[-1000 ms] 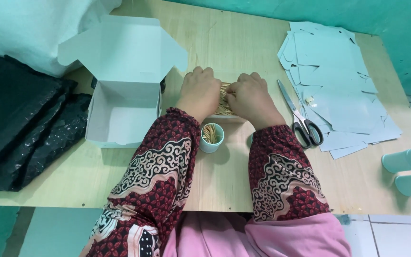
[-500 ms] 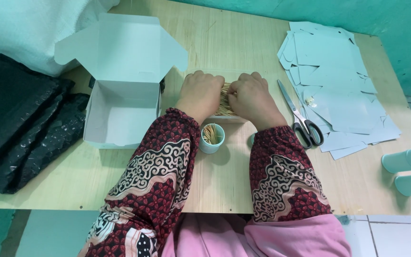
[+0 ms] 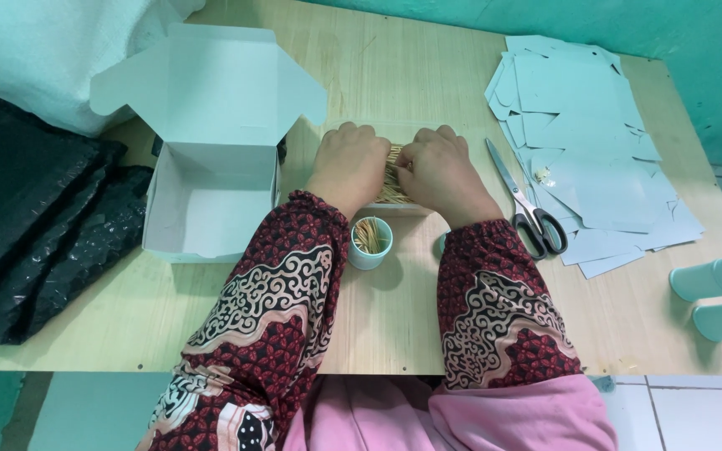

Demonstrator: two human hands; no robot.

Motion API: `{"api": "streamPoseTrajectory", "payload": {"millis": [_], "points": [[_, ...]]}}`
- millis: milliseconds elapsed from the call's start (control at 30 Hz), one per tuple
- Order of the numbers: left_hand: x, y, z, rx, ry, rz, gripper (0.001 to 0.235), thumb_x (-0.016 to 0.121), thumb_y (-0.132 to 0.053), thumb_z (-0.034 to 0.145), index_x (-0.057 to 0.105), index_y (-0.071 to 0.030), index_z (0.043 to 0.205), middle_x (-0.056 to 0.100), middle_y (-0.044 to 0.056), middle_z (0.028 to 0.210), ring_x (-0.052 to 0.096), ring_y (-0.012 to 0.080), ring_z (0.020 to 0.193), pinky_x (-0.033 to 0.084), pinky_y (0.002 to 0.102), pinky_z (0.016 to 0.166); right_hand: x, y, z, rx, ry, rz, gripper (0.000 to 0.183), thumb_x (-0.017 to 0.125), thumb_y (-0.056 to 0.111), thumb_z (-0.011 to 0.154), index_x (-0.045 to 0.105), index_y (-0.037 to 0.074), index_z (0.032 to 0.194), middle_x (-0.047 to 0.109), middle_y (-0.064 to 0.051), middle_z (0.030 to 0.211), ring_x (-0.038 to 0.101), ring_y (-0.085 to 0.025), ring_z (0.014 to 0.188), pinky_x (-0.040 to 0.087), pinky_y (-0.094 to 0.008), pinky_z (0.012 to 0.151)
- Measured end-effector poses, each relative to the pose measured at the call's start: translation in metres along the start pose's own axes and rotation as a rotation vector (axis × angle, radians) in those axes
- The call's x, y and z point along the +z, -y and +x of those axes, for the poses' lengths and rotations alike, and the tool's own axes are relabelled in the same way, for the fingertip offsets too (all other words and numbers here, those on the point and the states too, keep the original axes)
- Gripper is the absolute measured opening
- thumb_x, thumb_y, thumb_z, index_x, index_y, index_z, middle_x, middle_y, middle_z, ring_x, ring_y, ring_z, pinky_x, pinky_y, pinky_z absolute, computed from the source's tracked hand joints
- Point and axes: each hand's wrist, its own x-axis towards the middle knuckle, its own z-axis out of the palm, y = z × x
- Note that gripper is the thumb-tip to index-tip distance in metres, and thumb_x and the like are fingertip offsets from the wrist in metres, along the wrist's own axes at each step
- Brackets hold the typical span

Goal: The person picks up wooden toothpicks from a container and places them into small plastic cups by hand.

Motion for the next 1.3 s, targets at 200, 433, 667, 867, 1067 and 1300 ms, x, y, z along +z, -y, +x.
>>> {"api": "streamPoseTrajectory", "payload": {"millis": [200,433,667,867,1067,1300], "points": [[0.005,0.002,-0.002,0.038,-0.135,0.002,0.01,0.068,-0.001,0.081,0.074,-0.007,0.076,0.058,0.009,0.077,0.061,0.029,0.081,0.048,0.041,0.068,0.001,-0.003,-0.002,-0.016,-0.096,0.031,0.018,0.069,0.025,0.094,0.08,0.01,0.092,0.054,-0.002,0.08,0.049,-0.02,0.091,0.039,-0.034,0.082],[0.001,0.0,-0.004,0.112,-0.258,-0.041,0.011,0.069,-0.002,0.083,0.076,-0.007,0.077,0.055,0.008,0.078,0.06,0.0269,0.079,0.05,0.038,0.067,-0.002,0.0,-0.009,-0.052,-0.171,-0.037,0.019,0.068,0.021,0.097,0.079,0.006,0.097,0.056,-0.005,0.089,0.048,-0.023,0.102,0.039,-0.037,0.091],[-0.001,-0.008,-0.013,0.218,-0.543,0.071,0.012,0.074,-0.003,0.079,0.072,-0.011,0.07,0.05,0.002,0.071,0.056,0.0204,0.069,0.045,0.033,0.058,0.008,-0.009,-0.019,-0.258,-0.525,-0.14,0.016,0.075,0.024,0.092,0.079,0.01,0.087,0.055,-0.003,0.089,0.05,-0.021,0.102,0.044,-0.038,0.09],[-0.006,-0.012,-0.031,0.249,-0.589,0.135,0.011,0.075,-0.003,0.076,0.069,-0.012,0.074,0.05,0.001,0.07,0.056,0.0197,0.069,0.046,0.034,0.059,0.011,-0.018,-0.037,-0.302,-0.652,-0.103,0.011,0.077,0.023,0.087,0.078,0.012,0.085,0.058,-0.003,0.093,0.051,-0.024,0.104,0.044,-0.04,0.088],[-0.017,-0.008,-0.045,0.177,-0.576,-0.079,0.007,0.074,-0.006,0.086,0.072,-0.014,0.086,0.055,0.001,0.076,0.061,0.0205,0.072,0.051,0.032,0.065,0.013,-0.024,-0.051,-0.246,-0.664,0.056,0.015,0.077,0.017,0.085,0.08,0.012,0.1,0.06,-0.004,0.099,0.052,-0.026,0.105,0.041,-0.04,0.085],[-0.03,-0.017,-0.056,-0.104,-0.361,-0.97,0.01,0.076,-0.011,0.088,0.078,-0.015,0.096,0.068,0.002,0.08,0.07,0.0147,0.075,0.057,0.028,0.068,0.01,-0.001,-0.056,-0.494,-0.844,0.291,0.07,0.094,0.016,0.073,0.065,0.006,0.136,0.065,-0.011,0.115,0.058,-0.03,0.111,0.04,-0.043,0.098]]}}
